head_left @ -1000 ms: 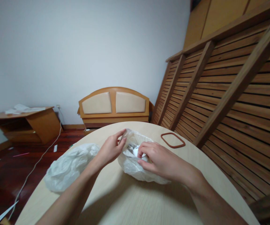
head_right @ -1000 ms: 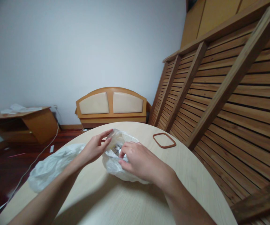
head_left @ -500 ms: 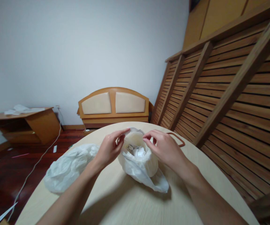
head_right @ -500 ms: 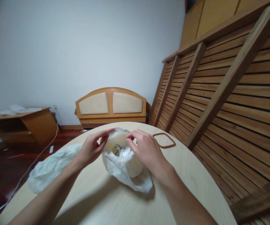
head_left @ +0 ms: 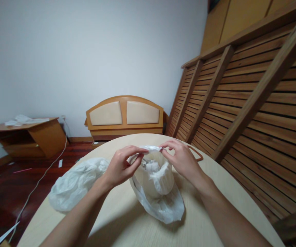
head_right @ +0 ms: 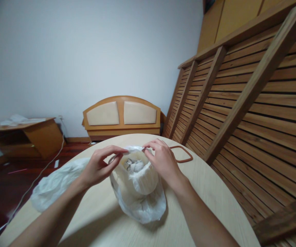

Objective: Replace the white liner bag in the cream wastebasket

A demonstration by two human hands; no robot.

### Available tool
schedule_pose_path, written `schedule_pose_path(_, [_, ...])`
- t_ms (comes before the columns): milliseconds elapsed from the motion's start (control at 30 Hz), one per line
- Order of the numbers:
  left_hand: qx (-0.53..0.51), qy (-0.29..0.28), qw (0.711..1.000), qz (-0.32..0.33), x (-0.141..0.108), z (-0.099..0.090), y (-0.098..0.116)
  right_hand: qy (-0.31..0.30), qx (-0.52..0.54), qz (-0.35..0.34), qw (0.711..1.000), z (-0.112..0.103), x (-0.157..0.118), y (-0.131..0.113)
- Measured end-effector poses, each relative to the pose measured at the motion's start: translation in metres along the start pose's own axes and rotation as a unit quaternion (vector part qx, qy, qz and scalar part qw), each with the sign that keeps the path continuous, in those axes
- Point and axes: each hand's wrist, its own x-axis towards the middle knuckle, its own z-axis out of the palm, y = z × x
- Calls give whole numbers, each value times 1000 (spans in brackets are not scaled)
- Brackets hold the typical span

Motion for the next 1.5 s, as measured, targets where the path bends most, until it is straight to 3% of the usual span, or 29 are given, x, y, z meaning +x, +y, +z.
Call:
schedule_pose_path(233, [23,-3,998,-57,-1,3,-6,25,-5,9,1000,-12,4,-4])
schedule_pose_path(400, [-1,17,999,-50,-2,3,-8,34,13,-11,999,-17,3,-13])
schedule_pose_path(533, [-19,32,998,-45,-3,2,3,4,15,-45,999,-18,1,-22])
schedule_pose_path(767, [-61,-3,992,-107,-2,1,15,-55,7,-105,993,-16,-1,-30])
schedule_pose_path(1100, [-8,-35,999,-35,3,2,13,-76,17,-110,991,-15,-3,-39])
schedule_pose_path(1300, [-40,-12,994,-104,2,4,8,-92,8,-89,992,-13,-2,-29])
schedule_pose_path(1500, [-88,75,981,-155,1,3,4,-83,-22,-57,995,-12,-2,-17])
